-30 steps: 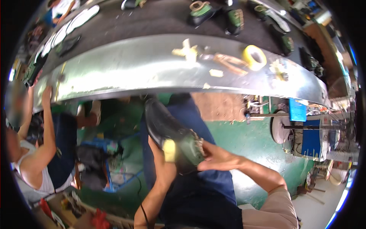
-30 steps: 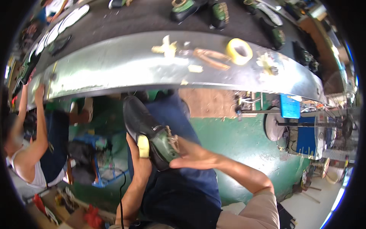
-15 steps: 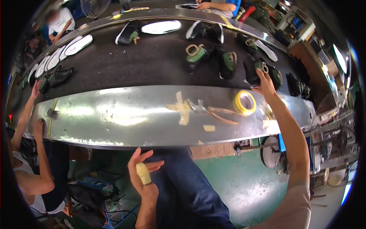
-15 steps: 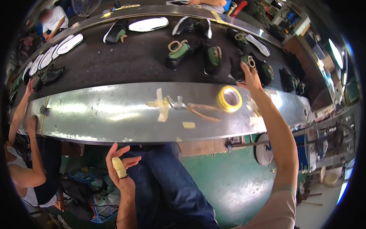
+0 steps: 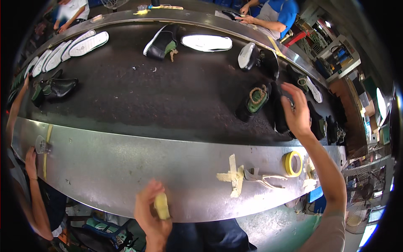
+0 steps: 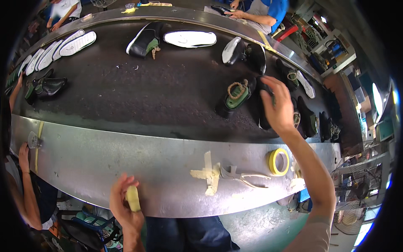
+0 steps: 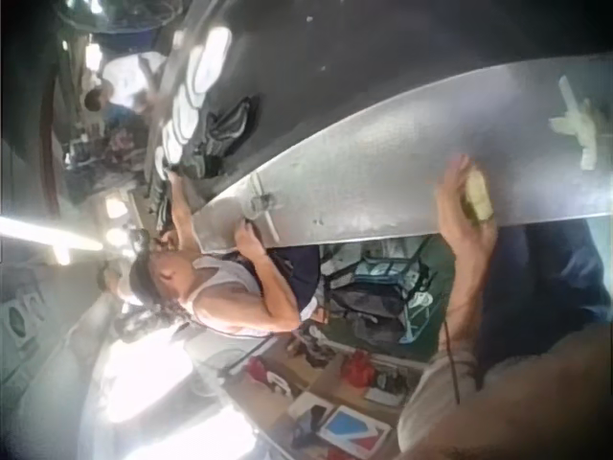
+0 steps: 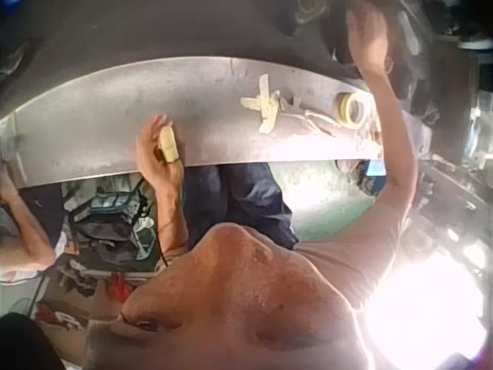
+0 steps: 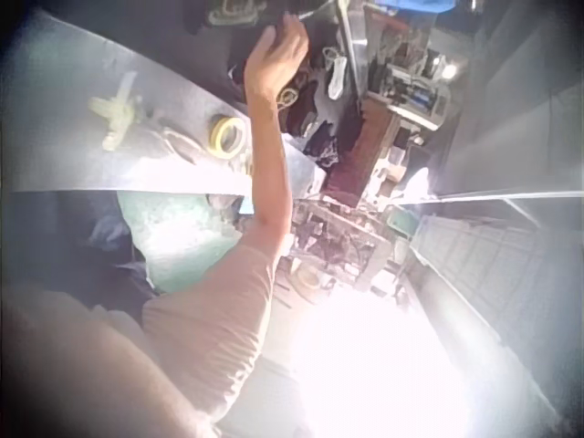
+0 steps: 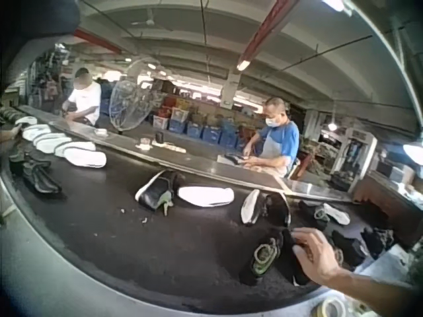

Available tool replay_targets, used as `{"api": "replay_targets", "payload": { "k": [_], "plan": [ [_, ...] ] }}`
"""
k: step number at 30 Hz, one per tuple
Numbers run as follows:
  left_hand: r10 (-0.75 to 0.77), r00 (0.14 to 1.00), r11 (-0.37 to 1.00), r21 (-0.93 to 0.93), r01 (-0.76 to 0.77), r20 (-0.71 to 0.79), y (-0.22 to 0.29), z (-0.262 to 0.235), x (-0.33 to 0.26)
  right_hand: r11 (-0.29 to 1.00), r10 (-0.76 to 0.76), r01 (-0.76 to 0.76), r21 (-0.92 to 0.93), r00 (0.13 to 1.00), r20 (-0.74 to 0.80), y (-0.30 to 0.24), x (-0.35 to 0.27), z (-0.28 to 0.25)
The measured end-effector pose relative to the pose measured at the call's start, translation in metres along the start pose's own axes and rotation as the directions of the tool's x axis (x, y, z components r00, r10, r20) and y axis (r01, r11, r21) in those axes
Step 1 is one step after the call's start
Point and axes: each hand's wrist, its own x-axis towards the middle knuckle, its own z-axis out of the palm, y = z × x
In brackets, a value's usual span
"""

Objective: The person assembles shoe components by hand, hammering a shoe upper onto a last and attaching a shoe sole to create a workpiece.

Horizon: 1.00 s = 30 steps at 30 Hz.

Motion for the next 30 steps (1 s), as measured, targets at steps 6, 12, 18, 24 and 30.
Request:
{"api": "replay_targets", "payload": {
  "k": [6, 12, 18, 24, 30],
  "plan": [
    [0.190, 0.971, 0.952, 0.216, -0.218, 0.144, 0.011, -0.014, 0.006, 0.967, -0.249, 0.256, -0.009, 0.949, 0.192, -0.037, 0.122, 0.136],
    [0.277, 0.943, 0.940, 0.154, -0.305, 0.183, 0.012, -0.016, 0.019, 0.924, -0.372, 0.381, 0.021, 0.887, 0.272, -0.123, 0.235, 0.251],
    [0.322, 0.943, 0.932, 0.150, -0.330, 0.081, 0.016, -0.017, 0.034, 0.935, -0.331, 0.354, -0.033, 0.900, 0.284, -0.212, 0.268, 0.310],
    [0.337, 0.941, 0.934, 0.138, -0.331, -0.023, 0.013, -0.021, 0.029, 0.924, -0.304, 0.266, 0.275, 0.947, 0.105, -0.172, 0.232, 0.296],
    [0.253, 0.966, 0.961, 0.096, -0.258, 0.060, 0.008, -0.035, 0.022, 0.568, -0.023, -0.160, 0.807, 0.977, 0.210, -0.216, 0.144, 0.171]
  ]
}}
